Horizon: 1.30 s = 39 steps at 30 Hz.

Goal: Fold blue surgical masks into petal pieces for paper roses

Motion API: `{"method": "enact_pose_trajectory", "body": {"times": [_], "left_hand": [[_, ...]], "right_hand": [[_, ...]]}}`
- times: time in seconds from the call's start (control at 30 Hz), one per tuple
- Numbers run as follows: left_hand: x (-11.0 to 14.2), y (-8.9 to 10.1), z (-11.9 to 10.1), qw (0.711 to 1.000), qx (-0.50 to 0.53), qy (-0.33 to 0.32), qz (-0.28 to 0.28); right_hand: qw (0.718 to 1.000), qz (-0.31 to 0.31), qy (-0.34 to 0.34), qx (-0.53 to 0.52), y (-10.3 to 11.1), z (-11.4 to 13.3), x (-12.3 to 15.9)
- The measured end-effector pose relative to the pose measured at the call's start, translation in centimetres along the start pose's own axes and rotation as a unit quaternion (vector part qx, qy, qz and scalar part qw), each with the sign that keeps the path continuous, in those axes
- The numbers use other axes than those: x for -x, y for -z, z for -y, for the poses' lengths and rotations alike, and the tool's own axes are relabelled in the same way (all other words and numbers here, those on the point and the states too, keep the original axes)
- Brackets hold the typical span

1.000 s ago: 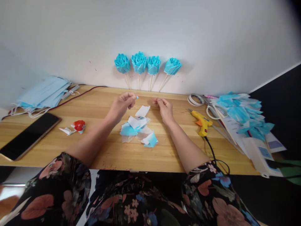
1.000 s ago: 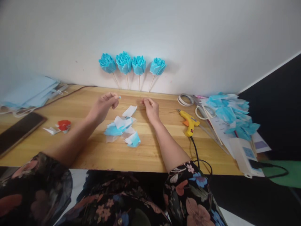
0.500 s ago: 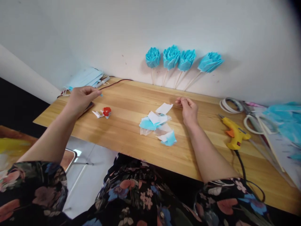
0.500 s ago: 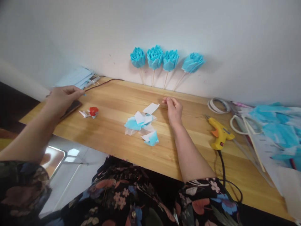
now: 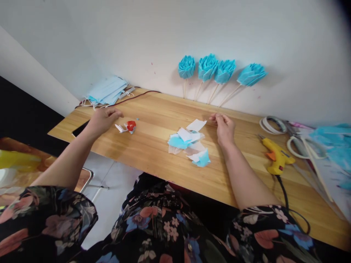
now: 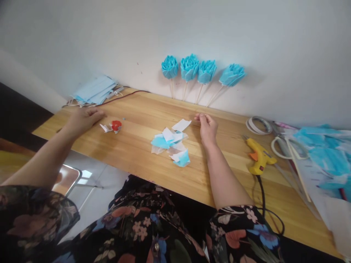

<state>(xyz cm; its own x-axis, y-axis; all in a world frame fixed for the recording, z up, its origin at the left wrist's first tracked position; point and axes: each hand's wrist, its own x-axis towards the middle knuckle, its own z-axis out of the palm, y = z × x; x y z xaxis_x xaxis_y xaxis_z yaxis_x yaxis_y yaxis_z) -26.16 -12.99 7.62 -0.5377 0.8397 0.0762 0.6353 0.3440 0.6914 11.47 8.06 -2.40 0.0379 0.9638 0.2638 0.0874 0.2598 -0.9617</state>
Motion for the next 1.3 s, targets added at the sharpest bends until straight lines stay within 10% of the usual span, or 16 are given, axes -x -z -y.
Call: {"method": "enact_pose_trajectory", "body": {"times": [0.47,0.7,1.1,1.3], "left_hand": [[-5.6,-5.0,0.2,0.98,-0.049,-0.137,0.137],[-6.4,-2.8,0.4,0.948,-0.128,-0.145,0.254],[-4.1,-1.7,-1.5,0.989,-0.064,-0.121,0.058],[1.3,-1.6,-2.0,0.956,0.113,-0.073,0.259]], "right_hand": [[1.0,0.015,0.007,0.013,0.1,-0.2,0.0],[1.0,0.018,0.01,0.009,0.0,0.0,0.1],[1.0,0.01,0.017,0.023,-0.1,-0.5,-0.3],[1.0,0.008,0.008,0.016,-0.1,-0.5,-0.3]]}}
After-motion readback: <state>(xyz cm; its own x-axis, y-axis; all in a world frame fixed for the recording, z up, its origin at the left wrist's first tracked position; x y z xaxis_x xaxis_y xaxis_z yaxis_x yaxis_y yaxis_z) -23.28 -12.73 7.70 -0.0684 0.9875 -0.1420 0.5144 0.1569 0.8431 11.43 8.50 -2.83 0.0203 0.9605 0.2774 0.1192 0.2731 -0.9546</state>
